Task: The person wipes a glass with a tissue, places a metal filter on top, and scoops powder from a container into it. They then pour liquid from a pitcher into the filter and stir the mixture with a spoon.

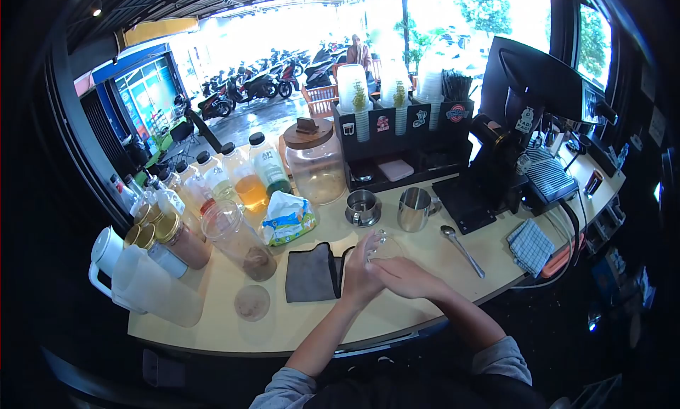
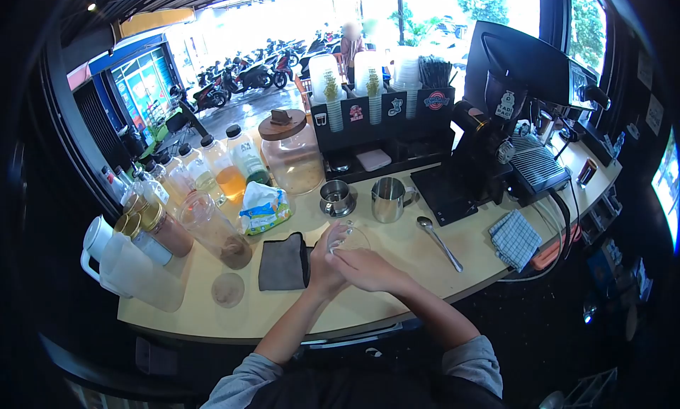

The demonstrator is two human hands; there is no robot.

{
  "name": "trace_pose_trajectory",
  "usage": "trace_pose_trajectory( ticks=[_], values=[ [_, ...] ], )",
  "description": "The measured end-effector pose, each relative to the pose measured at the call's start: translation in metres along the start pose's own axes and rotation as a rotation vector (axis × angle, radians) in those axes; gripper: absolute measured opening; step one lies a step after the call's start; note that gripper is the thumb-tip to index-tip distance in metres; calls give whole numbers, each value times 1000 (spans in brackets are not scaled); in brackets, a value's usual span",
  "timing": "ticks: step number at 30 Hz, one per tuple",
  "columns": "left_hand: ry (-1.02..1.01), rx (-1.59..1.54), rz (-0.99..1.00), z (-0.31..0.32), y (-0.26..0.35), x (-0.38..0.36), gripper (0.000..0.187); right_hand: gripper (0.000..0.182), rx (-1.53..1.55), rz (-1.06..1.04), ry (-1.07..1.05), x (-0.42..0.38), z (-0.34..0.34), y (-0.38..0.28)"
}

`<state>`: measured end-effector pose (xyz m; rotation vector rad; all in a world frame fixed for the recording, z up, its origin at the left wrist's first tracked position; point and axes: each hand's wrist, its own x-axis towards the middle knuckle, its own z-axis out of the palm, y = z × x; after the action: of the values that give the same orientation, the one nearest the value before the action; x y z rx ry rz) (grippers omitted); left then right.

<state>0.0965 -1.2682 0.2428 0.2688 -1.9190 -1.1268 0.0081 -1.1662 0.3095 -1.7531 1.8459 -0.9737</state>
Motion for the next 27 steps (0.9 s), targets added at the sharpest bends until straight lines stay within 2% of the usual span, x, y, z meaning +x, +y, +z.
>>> trace_pose_trajectory(
  ticks=[1, 5, 7, 8, 9, 11, 12, 13, 14, 16, 17, 19, 20, 21, 23, 24, 26, 27],
  values=[
    [10, -19, -22, 0, -7, 1, 84, 32, -21, 6, -81, -1, -2, -3],
    [6, -25, -108, -6, 4, 6, 82, 28, -144, -70, -61, -8, -13, -2],
    [-78, -46, -162, -6, 4, 7, 84, 23, -90, -202, -210, -7, -32, 20],
    [-157, -66, -214, -7, 3, 8, 86, 22, 112, -164, -236, -5, -41, 26],
    [-150, -66, -215, -8, 5, 8, 86, 22, 110, -168, -242, -2, -48, 27],
    [-230, -139, -149, -8, 10, 7, 89, 26, -43, -194, -28, 1, -58, 26],
    [-230, -139, -146, -7, 10, 7, 89, 20, -10, -226, 19, 3, -53, 23],
    [-224, -59, -62, -6, 8, 6, 91, 20, -11, -227, 21, 5, -43, 25],
    [-215, 21, 24, -6, 7, 5, 92, 17, -198, -246, 61, 9, -30, 30],
    [-228, 62, 39, -6, 6, 5, 93, 11, -512, -288, 84, 9, -12, 29],
    [-237, 100, 51, -6, 5, 4, 95, 11, -514, -288, 85, 9, -9, 30],
    [-238, 97, 81, -4, -3, 1, 97, 15, -462, -111, -176, 14, -2, 39],
    [-219, 131, 68, -3, -4, 1, 97, 18, -299, -183, -125, 16, 3, 54],
    [-198, 164, 52, -2, -4, 0, 97, 18, -300, -184, -130, 14, -5, 45],
    [-172, 179, 91, -5, 0, 2, 96, 26, 47, 124, -401, 9, -27, 19],
    [-155, 196, 133, -7, 1, 4, 95, 26, 47, 124, -402, 8, -23, 25],
    [-111, 239, 131, -7, -1, 5, 94, 31, 393, -21, -223, 3, -11, 43],
    [-69, 284, 131, -7, -2, 6, 94, 31, 396, -21, -224, 2, -14, 43]
  ],
)
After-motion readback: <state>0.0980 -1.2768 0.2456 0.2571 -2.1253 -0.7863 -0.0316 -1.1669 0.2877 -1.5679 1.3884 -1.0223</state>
